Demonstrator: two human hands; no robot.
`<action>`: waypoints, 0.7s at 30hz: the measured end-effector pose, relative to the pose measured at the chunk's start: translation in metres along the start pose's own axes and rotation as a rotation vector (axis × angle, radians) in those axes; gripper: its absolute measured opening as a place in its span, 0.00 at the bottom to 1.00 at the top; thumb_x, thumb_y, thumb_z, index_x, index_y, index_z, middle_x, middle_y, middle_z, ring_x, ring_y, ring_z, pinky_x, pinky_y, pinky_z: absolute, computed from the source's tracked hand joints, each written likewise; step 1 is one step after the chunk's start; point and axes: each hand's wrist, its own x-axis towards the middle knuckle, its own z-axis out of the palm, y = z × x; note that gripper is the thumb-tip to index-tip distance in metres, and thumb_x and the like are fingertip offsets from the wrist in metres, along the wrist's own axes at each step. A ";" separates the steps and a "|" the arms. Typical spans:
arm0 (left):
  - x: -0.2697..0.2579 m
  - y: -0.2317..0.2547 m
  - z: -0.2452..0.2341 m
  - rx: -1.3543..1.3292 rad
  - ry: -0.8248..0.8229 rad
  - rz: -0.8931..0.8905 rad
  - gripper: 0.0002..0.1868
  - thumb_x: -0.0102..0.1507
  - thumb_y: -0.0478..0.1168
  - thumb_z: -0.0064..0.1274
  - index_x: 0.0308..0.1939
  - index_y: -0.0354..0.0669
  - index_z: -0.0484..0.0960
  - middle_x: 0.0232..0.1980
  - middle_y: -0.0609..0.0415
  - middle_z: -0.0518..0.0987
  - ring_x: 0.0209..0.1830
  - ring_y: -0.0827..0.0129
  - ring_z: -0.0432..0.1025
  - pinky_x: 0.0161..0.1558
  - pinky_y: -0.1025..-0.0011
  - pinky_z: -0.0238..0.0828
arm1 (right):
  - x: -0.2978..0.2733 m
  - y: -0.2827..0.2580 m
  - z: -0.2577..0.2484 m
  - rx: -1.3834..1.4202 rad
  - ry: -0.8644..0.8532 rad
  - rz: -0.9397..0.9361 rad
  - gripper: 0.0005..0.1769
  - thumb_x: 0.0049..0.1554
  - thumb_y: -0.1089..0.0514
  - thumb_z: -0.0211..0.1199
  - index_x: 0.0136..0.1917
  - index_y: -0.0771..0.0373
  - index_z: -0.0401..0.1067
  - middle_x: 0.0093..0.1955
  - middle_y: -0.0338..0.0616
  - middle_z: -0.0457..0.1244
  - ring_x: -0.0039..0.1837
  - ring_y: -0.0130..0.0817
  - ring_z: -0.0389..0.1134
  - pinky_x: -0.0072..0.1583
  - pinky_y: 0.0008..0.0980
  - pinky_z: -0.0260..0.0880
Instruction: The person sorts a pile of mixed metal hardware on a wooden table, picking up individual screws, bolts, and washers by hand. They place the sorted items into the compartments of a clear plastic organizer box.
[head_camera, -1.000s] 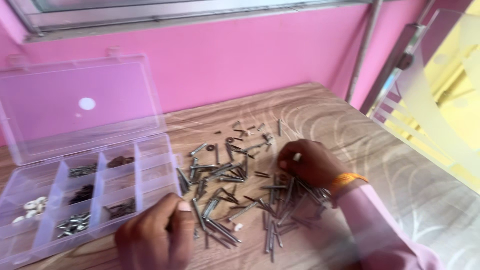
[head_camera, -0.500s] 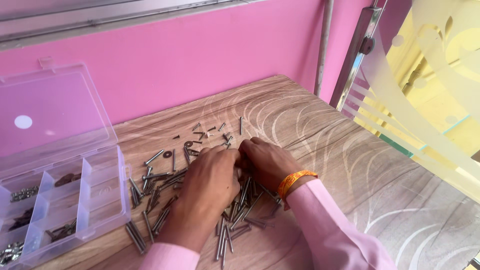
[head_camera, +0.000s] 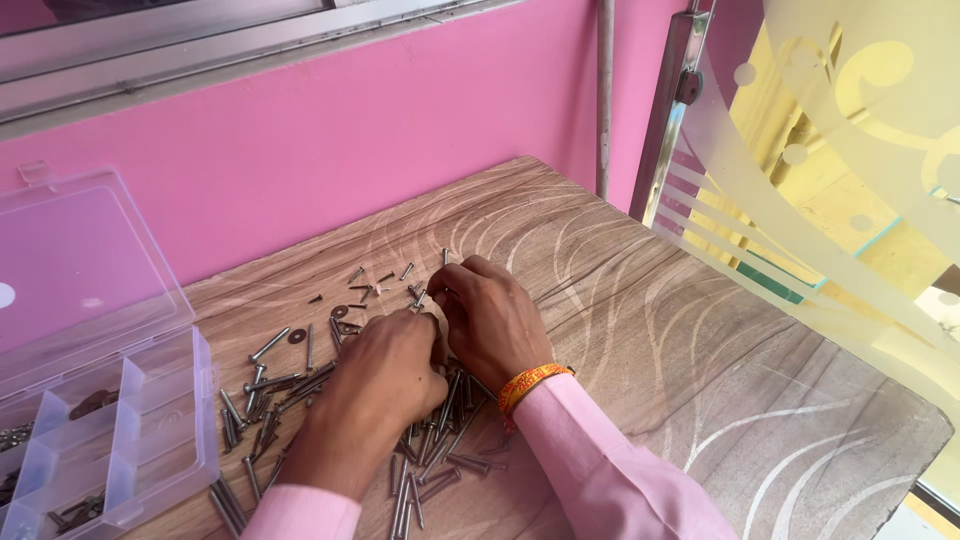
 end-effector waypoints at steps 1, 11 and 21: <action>-0.003 -0.005 0.004 0.012 0.055 0.067 0.13 0.60 0.27 0.57 0.49 0.34 0.80 0.49 0.45 0.81 0.46 0.60 0.80 0.53 0.64 0.80 | 0.001 -0.001 0.000 0.020 -0.006 0.039 0.07 0.56 0.61 0.61 0.47 0.60 0.78 0.46 0.45 0.70 0.45 0.43 0.72 0.48 0.42 0.72; -0.035 -0.069 0.031 -0.862 0.469 -0.195 0.11 0.67 0.38 0.53 0.53 0.43 0.82 0.43 0.47 0.88 0.38 0.64 0.84 0.37 0.69 0.81 | 0.003 0.002 0.032 0.852 -0.168 0.363 0.12 0.60 0.58 0.65 0.52 0.69 0.78 0.43 0.47 0.72 0.45 0.29 0.74 0.47 0.29 0.75; -0.019 -0.092 0.047 -1.703 0.521 -0.041 0.17 0.61 0.32 0.57 0.53 0.31 0.82 0.45 0.41 0.87 0.42 0.64 0.84 0.43 0.71 0.85 | -0.005 -0.008 0.038 0.830 -0.214 0.412 0.13 0.57 0.61 0.67 0.55 0.66 0.78 0.47 0.44 0.74 0.49 0.27 0.76 0.52 0.26 0.79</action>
